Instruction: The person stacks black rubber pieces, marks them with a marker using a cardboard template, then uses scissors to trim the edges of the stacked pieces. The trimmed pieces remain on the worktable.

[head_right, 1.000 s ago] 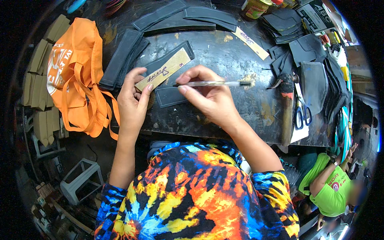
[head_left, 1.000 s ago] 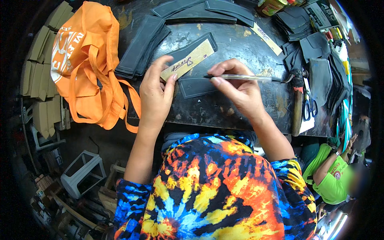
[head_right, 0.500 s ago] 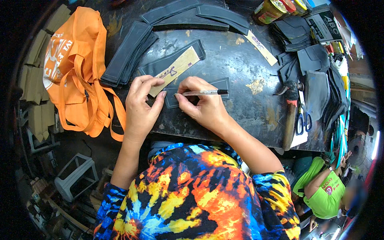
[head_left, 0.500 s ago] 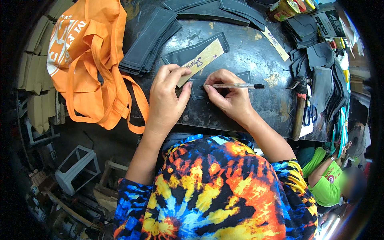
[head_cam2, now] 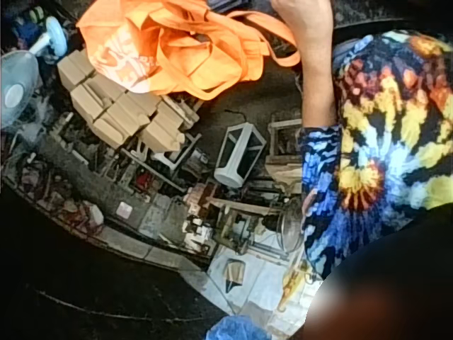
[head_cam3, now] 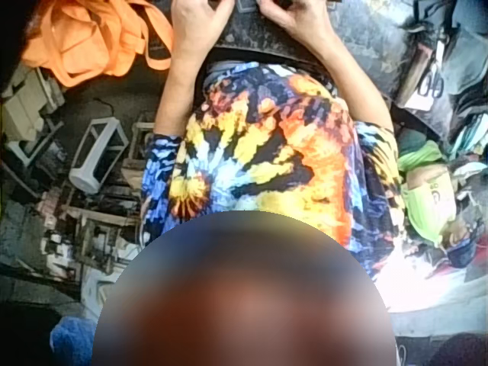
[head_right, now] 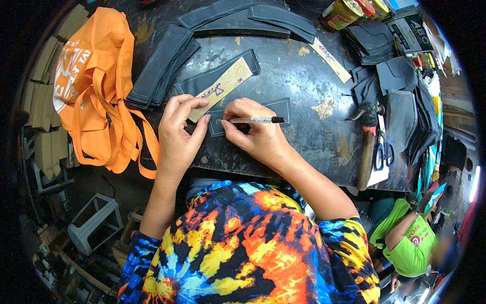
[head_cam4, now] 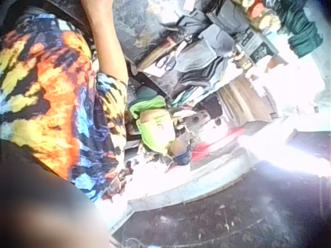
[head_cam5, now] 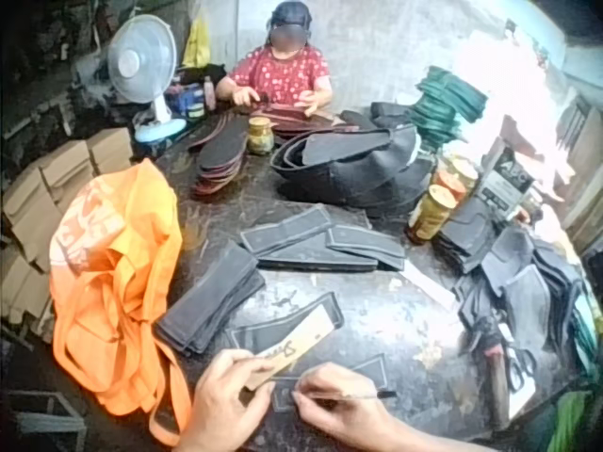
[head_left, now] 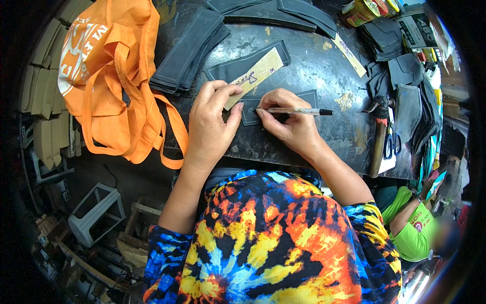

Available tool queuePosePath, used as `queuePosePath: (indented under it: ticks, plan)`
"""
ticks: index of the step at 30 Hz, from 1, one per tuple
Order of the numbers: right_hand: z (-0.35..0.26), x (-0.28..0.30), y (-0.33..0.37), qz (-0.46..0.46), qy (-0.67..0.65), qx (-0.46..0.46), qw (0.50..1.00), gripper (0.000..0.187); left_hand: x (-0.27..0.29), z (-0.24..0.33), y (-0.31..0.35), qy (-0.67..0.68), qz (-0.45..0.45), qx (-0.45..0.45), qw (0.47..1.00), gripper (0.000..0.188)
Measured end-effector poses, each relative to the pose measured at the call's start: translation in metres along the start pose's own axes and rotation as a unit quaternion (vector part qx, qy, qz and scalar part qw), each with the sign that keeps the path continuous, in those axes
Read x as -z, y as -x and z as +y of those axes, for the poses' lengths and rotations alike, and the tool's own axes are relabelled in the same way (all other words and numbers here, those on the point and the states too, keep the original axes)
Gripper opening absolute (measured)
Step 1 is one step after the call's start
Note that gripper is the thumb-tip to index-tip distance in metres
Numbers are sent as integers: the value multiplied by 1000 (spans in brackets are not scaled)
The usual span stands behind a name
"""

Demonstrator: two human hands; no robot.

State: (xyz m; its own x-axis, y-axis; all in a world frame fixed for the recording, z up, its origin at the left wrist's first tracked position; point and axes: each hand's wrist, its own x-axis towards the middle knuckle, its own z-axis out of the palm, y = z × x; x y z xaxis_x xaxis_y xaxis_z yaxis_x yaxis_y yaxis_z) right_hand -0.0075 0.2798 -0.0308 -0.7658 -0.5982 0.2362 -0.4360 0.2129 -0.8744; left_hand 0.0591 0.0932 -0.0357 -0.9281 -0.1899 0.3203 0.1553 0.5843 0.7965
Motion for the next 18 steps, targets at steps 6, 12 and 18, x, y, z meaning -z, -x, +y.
queuePosePath:
  ticks: [6,12,18]
  plan:
    - [0,12,3,11,-156,-112,981,10,-1,-1,1,-8,5,-8,1000,26]
    - [-20,65,0,115,3,-38,993,27,6,11,0,17,14,-82,996,25]
    - [-16,116,23,-3,194,-86,977,31,-13,38,-10,148,-117,-78,979,27]
